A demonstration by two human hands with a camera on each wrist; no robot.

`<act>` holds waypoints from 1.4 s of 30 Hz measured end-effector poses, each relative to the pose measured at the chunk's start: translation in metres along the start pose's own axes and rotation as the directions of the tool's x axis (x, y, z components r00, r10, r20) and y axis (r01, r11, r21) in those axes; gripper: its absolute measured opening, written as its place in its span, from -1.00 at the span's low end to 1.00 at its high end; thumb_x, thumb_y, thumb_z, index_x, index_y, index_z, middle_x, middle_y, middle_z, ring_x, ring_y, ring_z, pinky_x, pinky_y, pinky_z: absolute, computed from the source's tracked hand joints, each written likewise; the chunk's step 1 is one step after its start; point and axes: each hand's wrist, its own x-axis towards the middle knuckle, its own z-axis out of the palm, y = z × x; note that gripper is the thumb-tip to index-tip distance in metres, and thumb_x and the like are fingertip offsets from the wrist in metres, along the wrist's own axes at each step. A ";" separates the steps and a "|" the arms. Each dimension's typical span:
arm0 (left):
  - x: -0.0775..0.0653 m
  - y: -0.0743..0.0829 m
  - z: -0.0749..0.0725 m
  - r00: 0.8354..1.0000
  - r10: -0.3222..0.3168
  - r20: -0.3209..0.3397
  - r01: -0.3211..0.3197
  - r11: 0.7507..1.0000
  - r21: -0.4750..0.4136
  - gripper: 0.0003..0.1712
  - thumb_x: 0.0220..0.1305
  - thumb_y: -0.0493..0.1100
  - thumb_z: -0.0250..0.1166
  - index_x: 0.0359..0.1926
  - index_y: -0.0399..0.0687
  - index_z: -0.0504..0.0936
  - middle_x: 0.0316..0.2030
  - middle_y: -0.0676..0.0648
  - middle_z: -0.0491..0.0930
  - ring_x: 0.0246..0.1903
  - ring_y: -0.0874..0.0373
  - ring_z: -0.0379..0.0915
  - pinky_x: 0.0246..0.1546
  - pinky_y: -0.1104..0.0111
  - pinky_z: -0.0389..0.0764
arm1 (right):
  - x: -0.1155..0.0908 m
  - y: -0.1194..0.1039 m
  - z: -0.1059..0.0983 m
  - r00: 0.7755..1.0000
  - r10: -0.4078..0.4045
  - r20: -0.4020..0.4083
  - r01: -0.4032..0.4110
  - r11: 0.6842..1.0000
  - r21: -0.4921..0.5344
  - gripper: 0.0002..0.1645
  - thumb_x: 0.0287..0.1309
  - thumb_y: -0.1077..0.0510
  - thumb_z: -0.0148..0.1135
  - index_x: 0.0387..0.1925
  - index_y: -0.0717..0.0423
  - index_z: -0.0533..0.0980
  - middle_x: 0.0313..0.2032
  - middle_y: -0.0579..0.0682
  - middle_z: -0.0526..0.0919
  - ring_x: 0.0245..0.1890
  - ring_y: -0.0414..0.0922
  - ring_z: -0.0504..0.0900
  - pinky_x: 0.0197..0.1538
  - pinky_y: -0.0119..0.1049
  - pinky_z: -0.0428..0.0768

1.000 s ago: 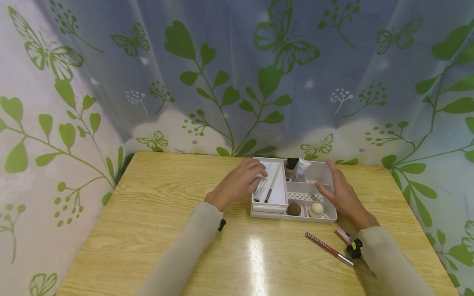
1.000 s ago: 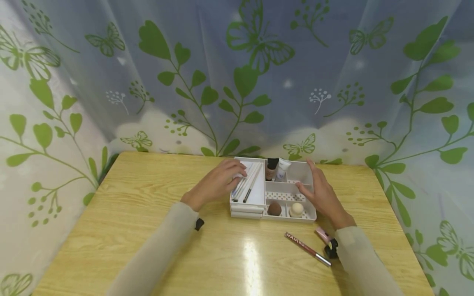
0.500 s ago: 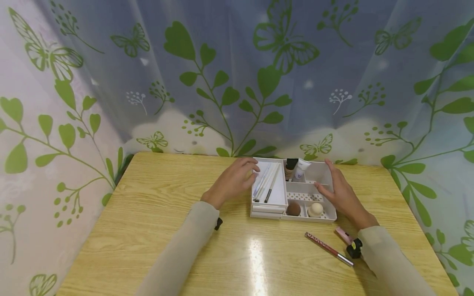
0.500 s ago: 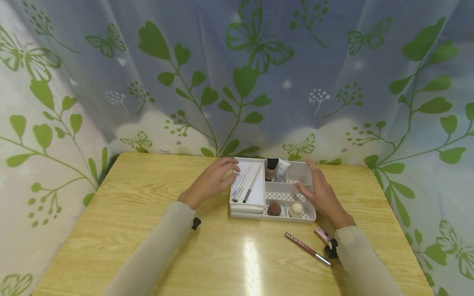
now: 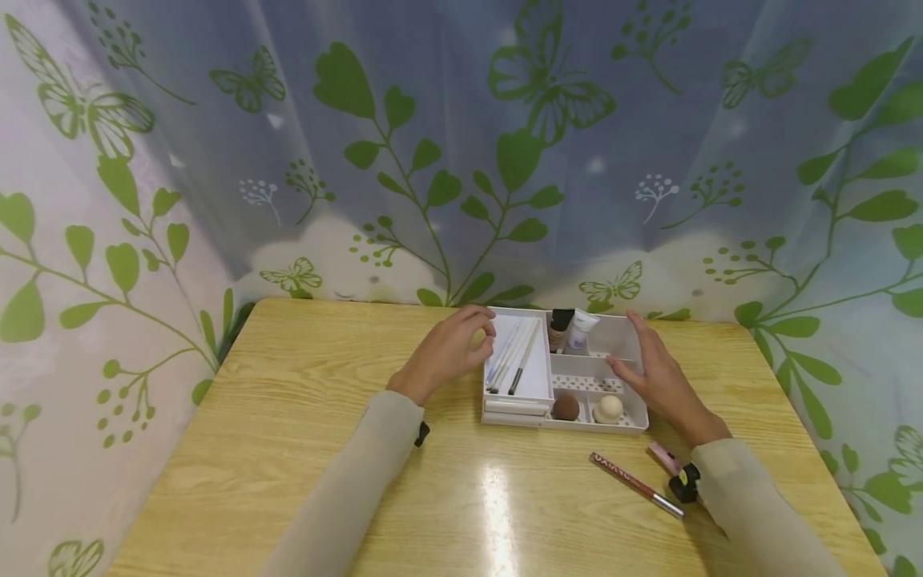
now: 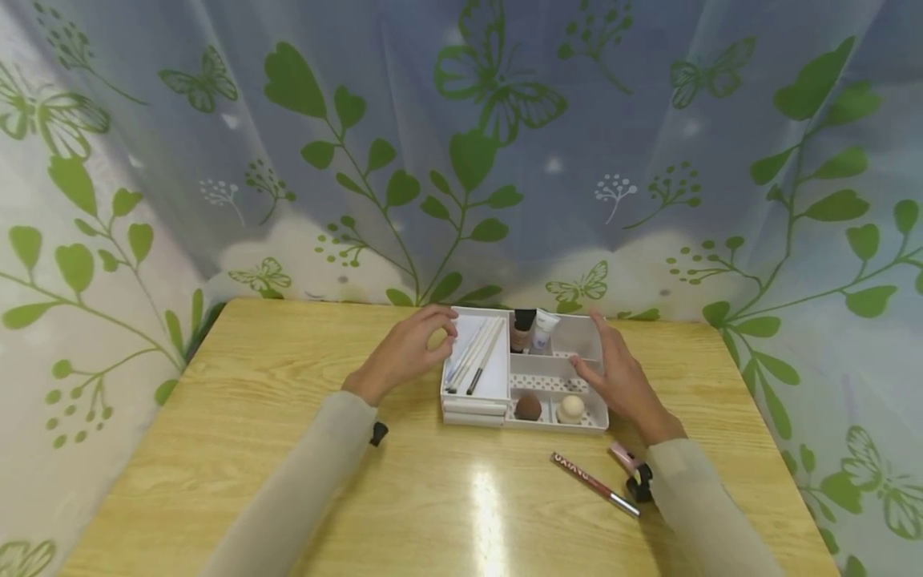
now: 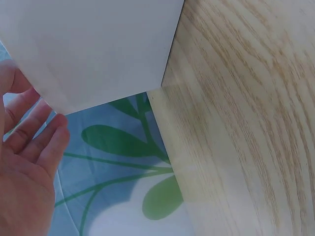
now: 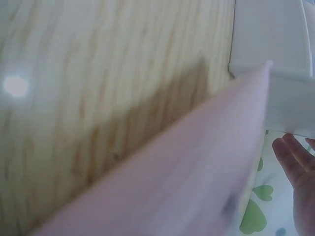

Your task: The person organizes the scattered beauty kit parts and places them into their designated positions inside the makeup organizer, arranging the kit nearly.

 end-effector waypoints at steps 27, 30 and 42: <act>-0.031 -0.032 -0.022 0.996 -0.004 -0.086 -0.001 0.999 -0.047 -0.90 0.43 -0.27 0.27 -0.13 -0.05 0.70 0.35 -0.07 0.63 0.38 -0.11 0.57 0.11 0.10 0.68 | 0.008 -0.035 0.022 0.996 -0.006 0.086 0.002 0.999 0.052 0.10 0.58 -0.07 0.28 0.79 -0.01 -0.17 0.69 0.36 0.06 0.54 0.44 0.30 0.41 0.53 0.41; -0.037 -0.037 -0.026 0.996 -0.013 -0.086 0.008 0.998 -0.055 -0.90 0.42 -0.27 0.28 -0.13 -0.05 0.70 0.36 -0.06 0.63 0.38 -0.10 0.56 0.03 0.14 0.66 | 0.008 -0.042 0.024 0.995 -0.021 0.093 0.016 0.998 0.058 0.09 0.58 -0.06 0.28 0.79 -0.04 -0.16 0.69 0.36 0.08 0.43 0.43 0.44 0.29 0.47 0.56; -0.059 -0.055 -0.034 0.993 -0.050 -0.104 0.042 0.995 -0.085 -0.87 0.44 -0.25 0.26 -0.08 -0.04 0.71 0.43 -0.05 0.56 0.45 -0.08 0.50 0.22 0.02 0.67 | 0.008 -0.059 0.033 0.987 -0.090 0.132 0.078 0.992 0.095 0.08 0.55 0.01 0.33 0.77 0.12 -0.09 0.62 0.40 0.19 0.35 0.37 0.57 0.25 0.29 0.70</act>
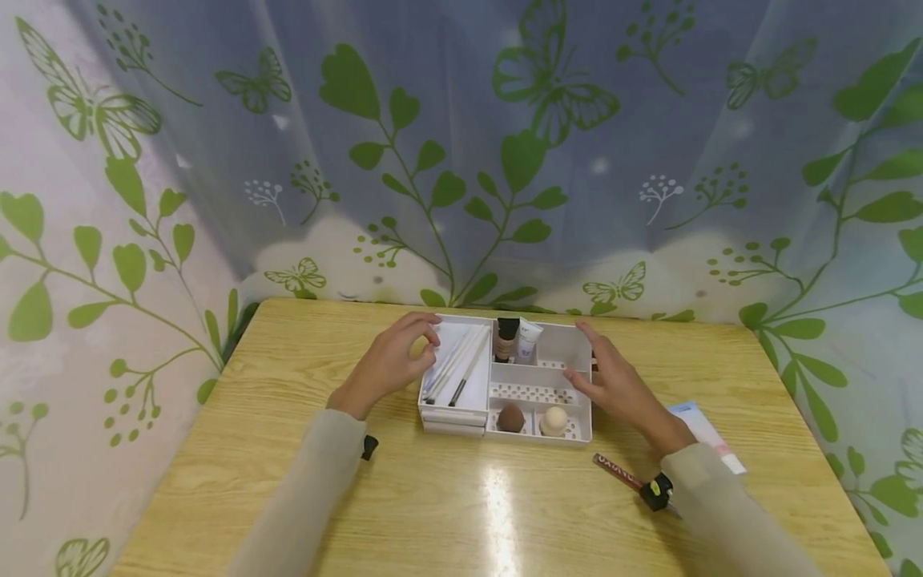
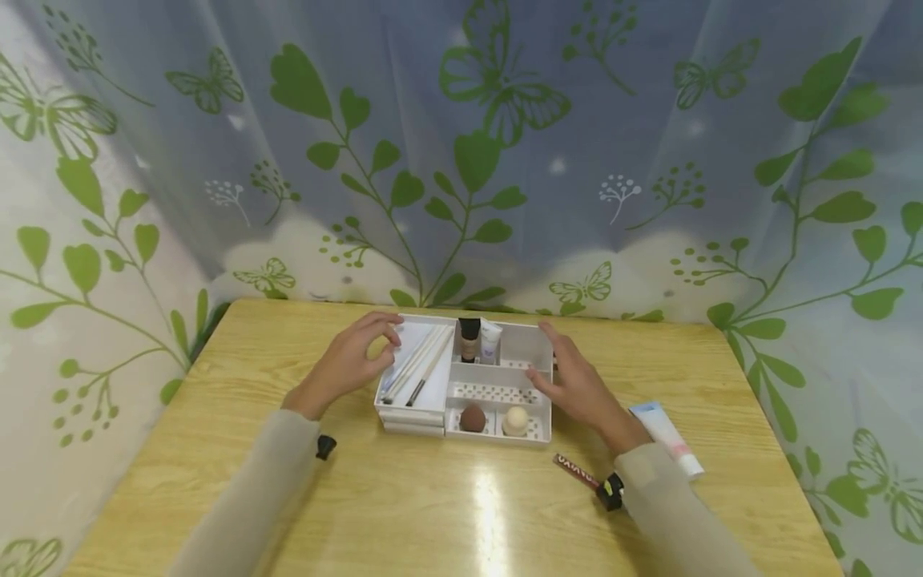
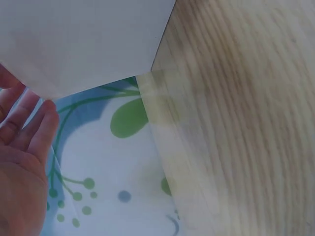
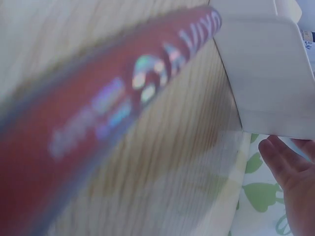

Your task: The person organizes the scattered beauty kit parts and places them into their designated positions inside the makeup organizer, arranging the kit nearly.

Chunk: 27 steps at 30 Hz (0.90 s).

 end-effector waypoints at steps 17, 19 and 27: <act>-0.023 -0.016 -0.016 1.000 -0.020 -0.009 0.020 0.998 -0.055 -0.50 0.51 -0.22 0.24 0.42 -0.08 0.62 0.54 -0.03 0.45 0.54 -0.08 0.39 0.40 -0.09 0.57 | -0.001 -0.016 0.013 0.999 -0.035 0.036 0.033 0.997 0.067 0.11 0.52 0.04 0.38 0.79 -0.04 -0.09 0.55 0.36 0.31 0.35 0.32 0.60 0.22 0.19 0.76; -0.024 -0.017 -0.016 1.000 -0.024 -0.002 0.024 0.998 -0.061 -0.45 0.51 -0.22 0.24 0.47 -0.09 0.58 0.56 -0.04 0.43 0.54 -0.08 0.37 0.35 -0.06 0.59 | -0.001 -0.016 0.014 0.999 -0.040 0.032 0.038 0.997 0.068 0.11 0.52 0.03 0.38 0.79 -0.07 -0.10 0.57 0.35 0.29 0.37 0.32 0.58 0.23 0.20 0.75; -0.027 -0.019 -0.016 0.996 -0.073 0.047 0.077 0.992 -0.100 -0.29 0.53 -0.18 0.15 0.65 -0.06 0.37 0.65 -0.06 0.31 0.41 -0.07 0.44 0.06 0.07 0.51 | -0.002 -0.017 0.015 0.998 -0.059 0.037 0.056 0.995 0.085 0.13 0.51 0.05 0.39 0.79 -0.07 -0.10 0.60 0.34 0.25 0.43 0.32 0.51 0.25 0.21 0.74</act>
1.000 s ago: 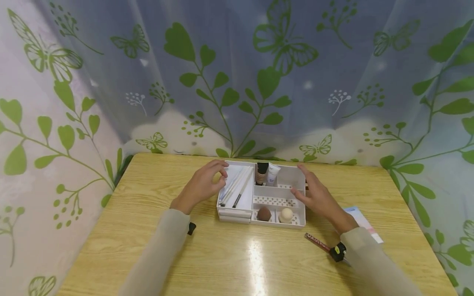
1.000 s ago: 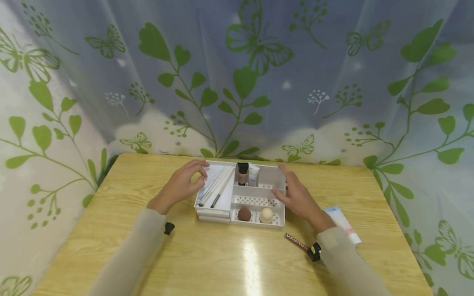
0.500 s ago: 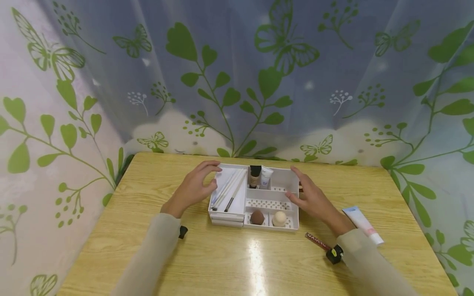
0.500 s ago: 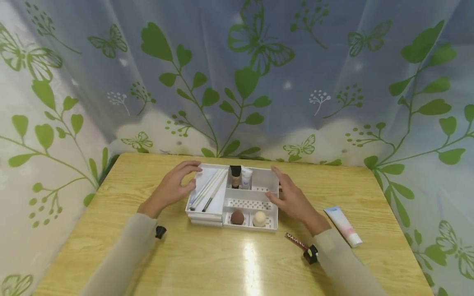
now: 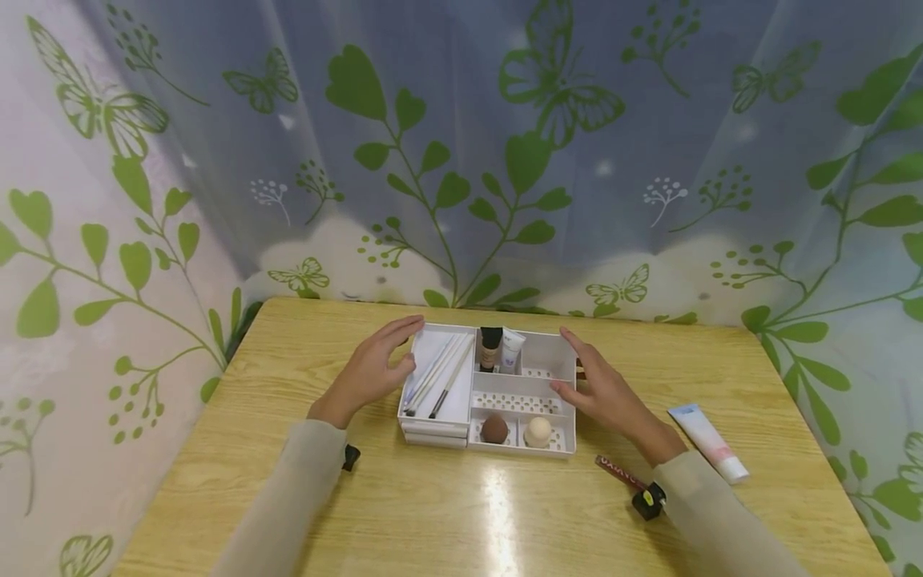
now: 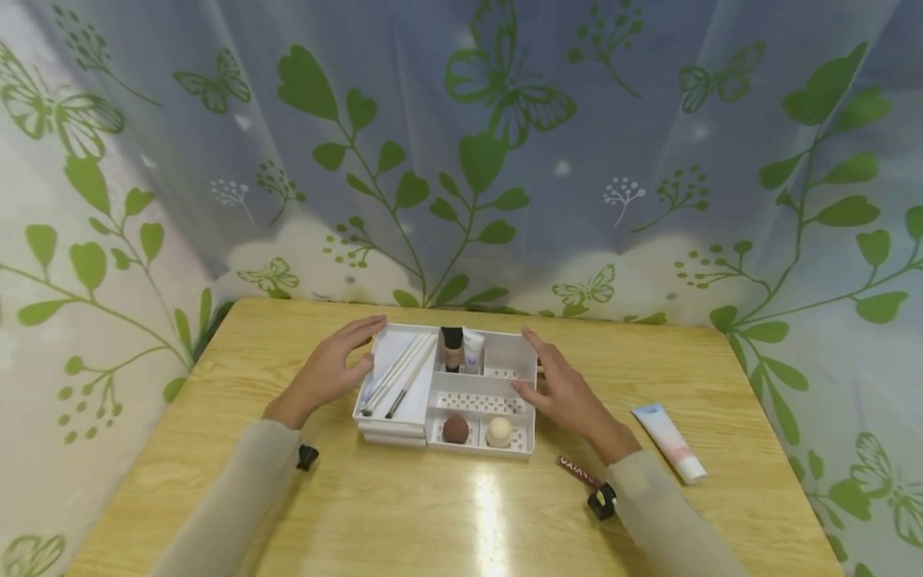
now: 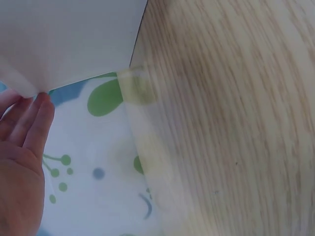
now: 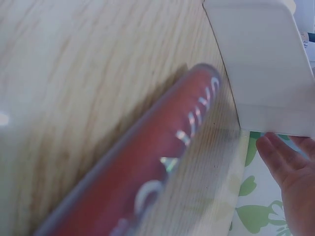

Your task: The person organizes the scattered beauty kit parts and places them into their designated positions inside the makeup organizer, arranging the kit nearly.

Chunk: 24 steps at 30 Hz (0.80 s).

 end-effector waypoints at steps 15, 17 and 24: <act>0.003 -0.011 0.009 0.996 0.070 -0.062 -0.067 0.996 0.060 -0.36 0.61 -0.11 0.16 0.63 0.00 0.40 0.60 -0.05 0.38 0.58 -0.08 0.33 0.52 -0.11 0.47 | -0.006 -0.003 -0.004 0.999 0.014 0.040 -0.015 0.999 0.039 0.14 0.53 0.03 0.37 0.80 -0.10 -0.16 0.61 0.34 0.19 0.45 0.34 0.49 0.29 0.22 0.70; 0.004 -0.012 0.010 0.995 0.078 -0.066 -0.074 0.995 0.059 -0.36 0.61 -0.11 0.15 0.64 0.01 0.40 0.60 -0.04 0.38 0.58 -0.07 0.33 0.53 -0.10 0.47 | -0.008 -0.003 -0.005 0.999 0.009 0.035 -0.010 1.000 0.026 0.12 0.54 0.04 0.36 0.80 -0.04 -0.13 0.64 0.33 0.15 0.49 0.35 0.44 0.32 0.28 0.66; 0.003 -0.010 0.009 0.996 0.064 -0.067 -0.061 0.997 0.037 -0.36 0.61 -0.12 0.16 0.63 0.02 0.42 0.60 -0.02 0.39 0.58 -0.06 0.34 0.52 -0.10 0.48 | -0.016 0.000 -0.007 1.000 -0.019 0.013 0.019 1.000 0.022 0.08 0.55 0.13 0.33 0.79 0.03 -0.11 0.61 0.36 0.22 0.40 0.36 0.54 0.28 0.29 0.68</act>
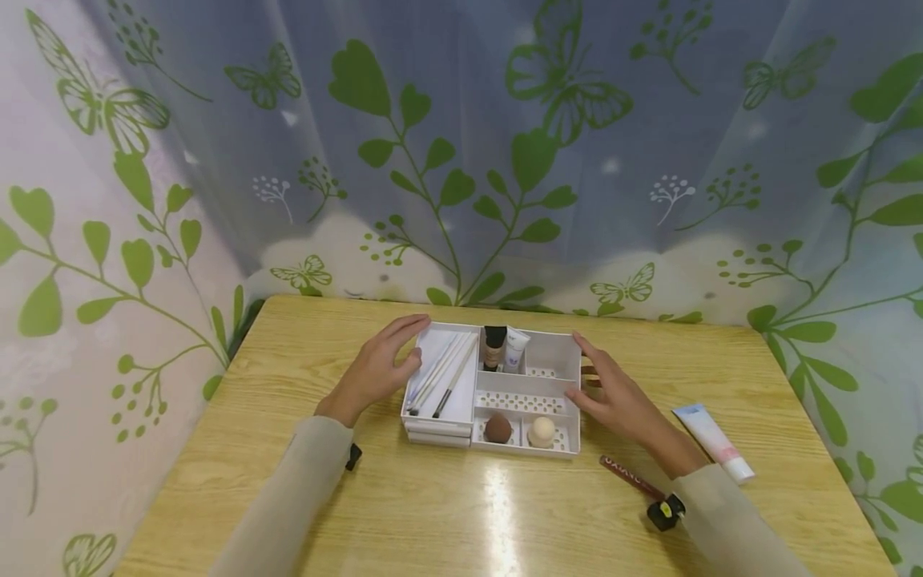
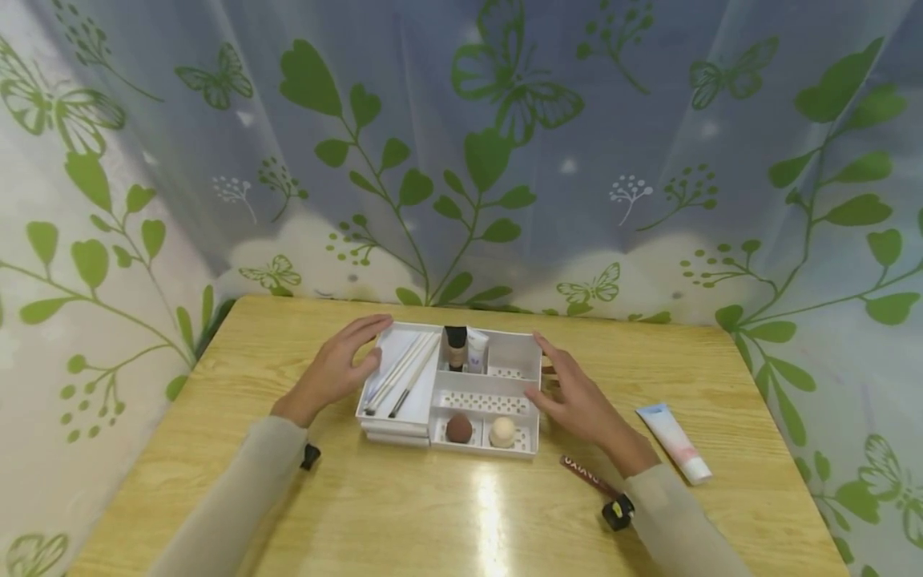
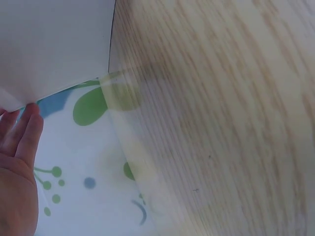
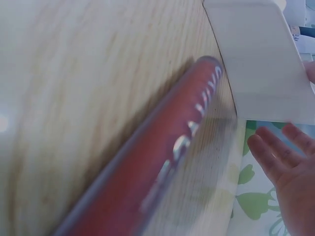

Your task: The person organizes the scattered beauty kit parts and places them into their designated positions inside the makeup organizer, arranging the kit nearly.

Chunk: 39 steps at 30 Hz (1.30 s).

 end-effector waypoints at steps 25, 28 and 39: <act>-0.003 0.001 0.002 1.000 -0.021 0.007 0.021 1.000 0.007 -0.38 0.67 -0.09 0.10 0.64 -0.03 0.39 0.63 0.01 0.33 0.61 -0.04 0.28 0.56 -0.10 0.43 | -0.057 0.005 -0.014 0.992 0.121 0.033 -0.117 0.989 -0.088 -0.36 0.65 -0.03 0.21 0.58 0.11 0.41 0.35 0.14 0.68 0.27 0.17 0.73 0.29 0.22 0.68; -0.003 0.001 0.003 1.000 -0.024 0.006 0.024 1.000 0.006 -0.39 0.68 -0.08 0.09 0.64 -0.01 0.39 0.63 0.00 0.34 0.61 -0.03 0.28 0.56 -0.09 0.43 | -0.063 0.007 -0.015 0.994 0.106 0.014 -0.103 0.987 -0.122 -0.39 0.62 -0.01 0.25 0.53 0.11 0.47 0.26 0.10 0.73 0.18 0.14 0.77 0.23 0.21 0.72; -0.003 0.000 0.002 1.000 -0.016 0.007 0.016 1.000 0.007 -0.38 0.68 -0.10 0.10 0.65 -0.01 0.38 0.63 -0.05 0.34 0.61 -0.06 0.29 0.55 -0.12 0.44 | -0.085 0.007 -0.019 0.993 0.120 -0.011 -0.120 0.983 -0.140 -0.60 0.49 0.03 0.41 0.22 0.13 0.69 0.00 -0.10 0.79 -0.10 -0.27 0.74 -0.02 -0.26 0.79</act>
